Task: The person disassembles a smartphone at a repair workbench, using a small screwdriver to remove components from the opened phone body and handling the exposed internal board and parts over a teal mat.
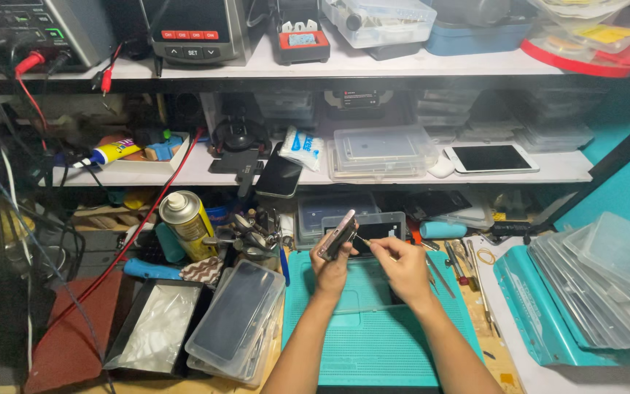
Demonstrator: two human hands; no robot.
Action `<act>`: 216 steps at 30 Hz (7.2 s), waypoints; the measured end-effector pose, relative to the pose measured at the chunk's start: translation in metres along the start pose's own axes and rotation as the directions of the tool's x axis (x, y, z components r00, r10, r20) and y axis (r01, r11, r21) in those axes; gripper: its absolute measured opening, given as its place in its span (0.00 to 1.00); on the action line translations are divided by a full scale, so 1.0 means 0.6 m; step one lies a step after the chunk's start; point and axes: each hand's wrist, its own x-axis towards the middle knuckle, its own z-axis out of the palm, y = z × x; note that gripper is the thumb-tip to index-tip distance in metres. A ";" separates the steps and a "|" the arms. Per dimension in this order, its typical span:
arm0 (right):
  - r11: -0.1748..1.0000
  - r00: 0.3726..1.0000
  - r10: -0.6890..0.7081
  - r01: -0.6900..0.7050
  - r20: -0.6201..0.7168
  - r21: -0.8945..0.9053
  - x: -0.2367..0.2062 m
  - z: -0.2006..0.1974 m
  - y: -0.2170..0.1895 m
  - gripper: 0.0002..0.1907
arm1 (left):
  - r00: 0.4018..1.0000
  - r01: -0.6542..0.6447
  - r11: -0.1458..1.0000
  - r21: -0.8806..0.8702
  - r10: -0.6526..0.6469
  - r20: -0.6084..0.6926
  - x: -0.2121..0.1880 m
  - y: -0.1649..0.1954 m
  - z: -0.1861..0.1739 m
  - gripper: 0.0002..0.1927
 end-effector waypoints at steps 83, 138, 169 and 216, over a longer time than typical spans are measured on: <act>0.944 0.978 0.102 -0.153 0.180 0.293 0.011 0.004 0.024 0.14 | 0.942 0.221 0.962 -0.163 -0.254 -0.221 0.006 -0.002 0.013 0.17; 0.890 0.939 0.140 -0.258 0.313 0.377 0.002 -0.001 -0.013 0.14 | 0.907 -0.013 0.992 0.128 0.065 -0.416 0.009 0.023 -0.013 0.12; 0.987 0.970 0.069 -0.100 0.232 0.125 0.020 -0.012 -0.009 0.09 | 0.875 0.484 0.757 -0.440 -0.424 0.232 0.008 0.096 -0.033 0.21; 0.716 0.914 0.083 -0.332 0.398 0.614 0.050 -0.080 0.013 0.06 | 0.562 0.822 0.299 -0.484 -0.291 0.774 0.000 0.092 -0.074 0.66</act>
